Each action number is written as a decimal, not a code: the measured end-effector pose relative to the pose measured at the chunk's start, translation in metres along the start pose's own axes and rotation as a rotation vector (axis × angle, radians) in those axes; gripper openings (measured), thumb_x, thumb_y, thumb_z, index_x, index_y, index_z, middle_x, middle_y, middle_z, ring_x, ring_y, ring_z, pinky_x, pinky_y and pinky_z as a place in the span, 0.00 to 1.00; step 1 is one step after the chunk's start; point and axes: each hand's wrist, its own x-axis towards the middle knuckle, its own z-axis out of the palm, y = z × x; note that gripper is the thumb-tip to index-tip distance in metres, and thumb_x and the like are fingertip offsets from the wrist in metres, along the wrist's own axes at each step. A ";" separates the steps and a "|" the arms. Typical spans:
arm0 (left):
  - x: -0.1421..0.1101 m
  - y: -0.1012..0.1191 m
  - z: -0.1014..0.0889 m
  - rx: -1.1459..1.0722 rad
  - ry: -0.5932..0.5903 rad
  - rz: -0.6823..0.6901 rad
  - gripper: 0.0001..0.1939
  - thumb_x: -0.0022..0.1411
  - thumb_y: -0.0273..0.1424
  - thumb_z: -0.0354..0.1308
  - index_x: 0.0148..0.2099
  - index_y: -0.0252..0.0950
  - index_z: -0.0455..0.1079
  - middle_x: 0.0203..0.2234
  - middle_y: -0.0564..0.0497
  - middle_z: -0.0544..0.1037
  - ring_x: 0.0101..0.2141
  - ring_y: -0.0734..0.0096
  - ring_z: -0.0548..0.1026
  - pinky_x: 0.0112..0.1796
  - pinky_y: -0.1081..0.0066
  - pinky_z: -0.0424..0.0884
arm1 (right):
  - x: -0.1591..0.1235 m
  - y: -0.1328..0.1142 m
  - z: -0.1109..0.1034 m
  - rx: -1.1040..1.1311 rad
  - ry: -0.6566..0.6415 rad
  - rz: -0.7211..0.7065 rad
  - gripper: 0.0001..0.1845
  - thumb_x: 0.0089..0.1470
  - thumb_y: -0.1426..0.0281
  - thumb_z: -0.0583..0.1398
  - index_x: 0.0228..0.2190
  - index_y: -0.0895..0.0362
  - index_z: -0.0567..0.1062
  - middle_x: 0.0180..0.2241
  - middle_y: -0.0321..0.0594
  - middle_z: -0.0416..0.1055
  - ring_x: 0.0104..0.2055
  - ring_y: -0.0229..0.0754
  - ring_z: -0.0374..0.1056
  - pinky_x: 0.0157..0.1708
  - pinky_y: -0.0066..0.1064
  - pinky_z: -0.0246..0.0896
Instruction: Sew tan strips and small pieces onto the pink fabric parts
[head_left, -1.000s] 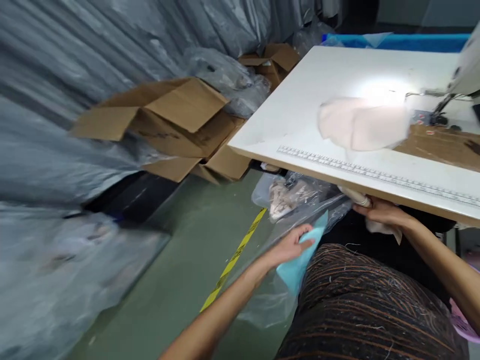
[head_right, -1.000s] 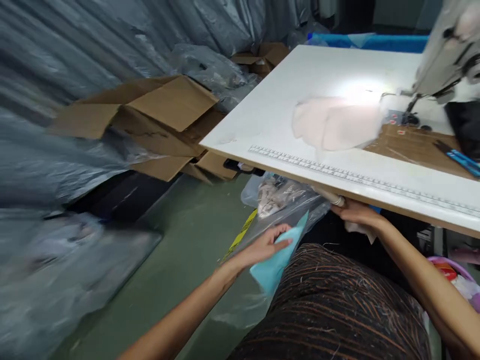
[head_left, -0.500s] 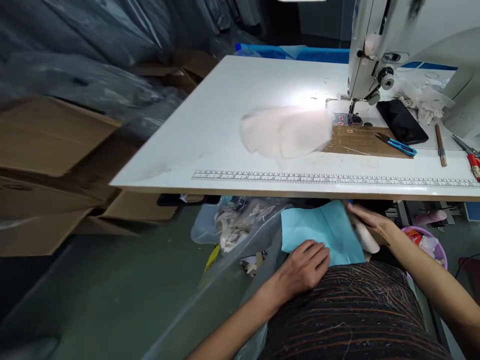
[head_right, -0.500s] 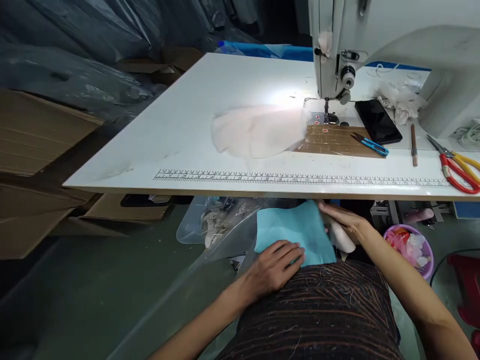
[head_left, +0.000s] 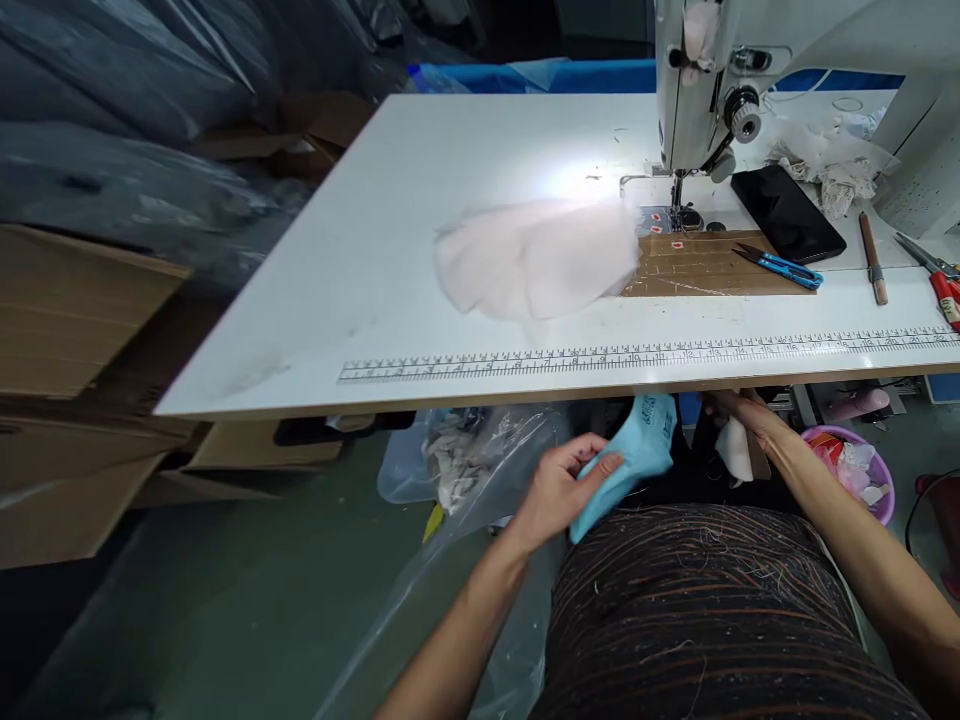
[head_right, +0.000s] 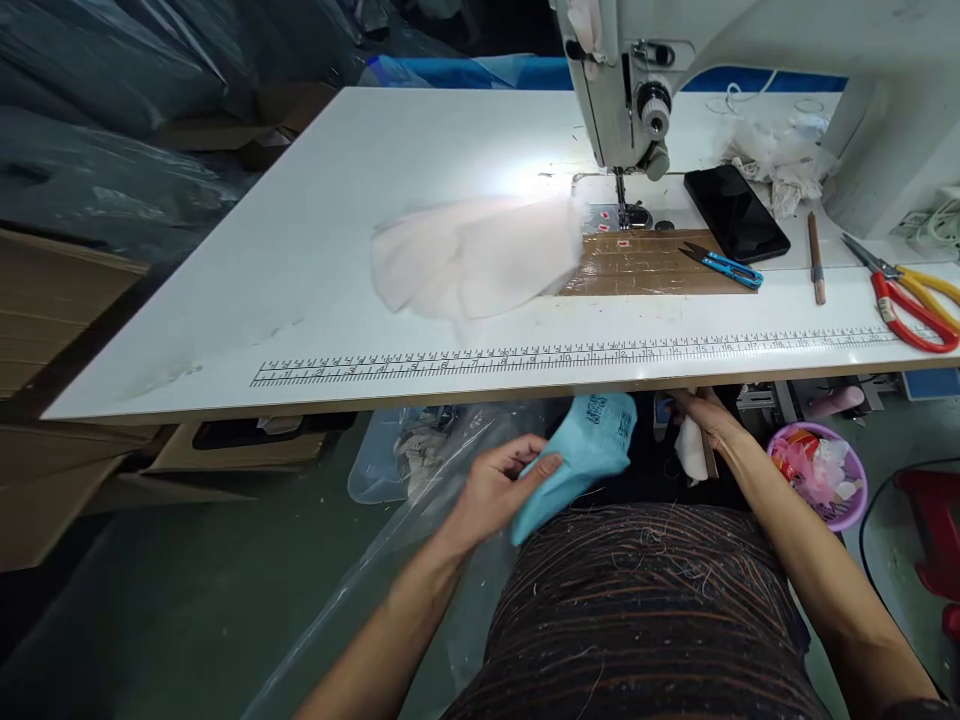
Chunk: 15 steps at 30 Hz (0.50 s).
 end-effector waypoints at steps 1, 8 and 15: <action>0.004 0.004 -0.008 -0.136 -0.089 -0.113 0.18 0.58 0.47 0.61 0.32 0.35 0.73 0.21 0.53 0.74 0.21 0.75 0.67 0.21 0.76 0.62 | -0.002 -0.001 0.000 0.023 -0.002 0.001 0.21 0.45 0.55 0.65 0.37 0.54 0.70 0.30 0.39 0.73 0.28 0.40 0.67 0.22 0.29 0.59; 0.054 -0.005 -0.032 -0.487 -0.299 -0.389 0.19 0.39 0.41 0.74 0.25 0.34 0.72 0.19 0.54 0.71 0.22 0.77 0.65 0.24 0.76 0.62 | -0.021 0.005 0.018 0.165 -0.175 0.017 0.29 0.43 0.46 0.66 0.40 0.52 0.72 0.38 0.42 0.75 0.40 0.47 0.71 0.36 0.36 0.68; 0.073 -0.031 -0.024 -0.392 -0.038 -0.341 0.13 0.39 0.32 0.74 0.28 0.33 0.76 0.23 0.48 0.75 0.25 0.69 0.70 0.27 0.72 0.67 | -0.016 0.017 0.022 0.211 -0.223 0.138 0.20 0.34 0.66 0.73 0.32 0.54 0.76 0.32 0.39 0.75 0.36 0.46 0.71 0.41 0.40 0.69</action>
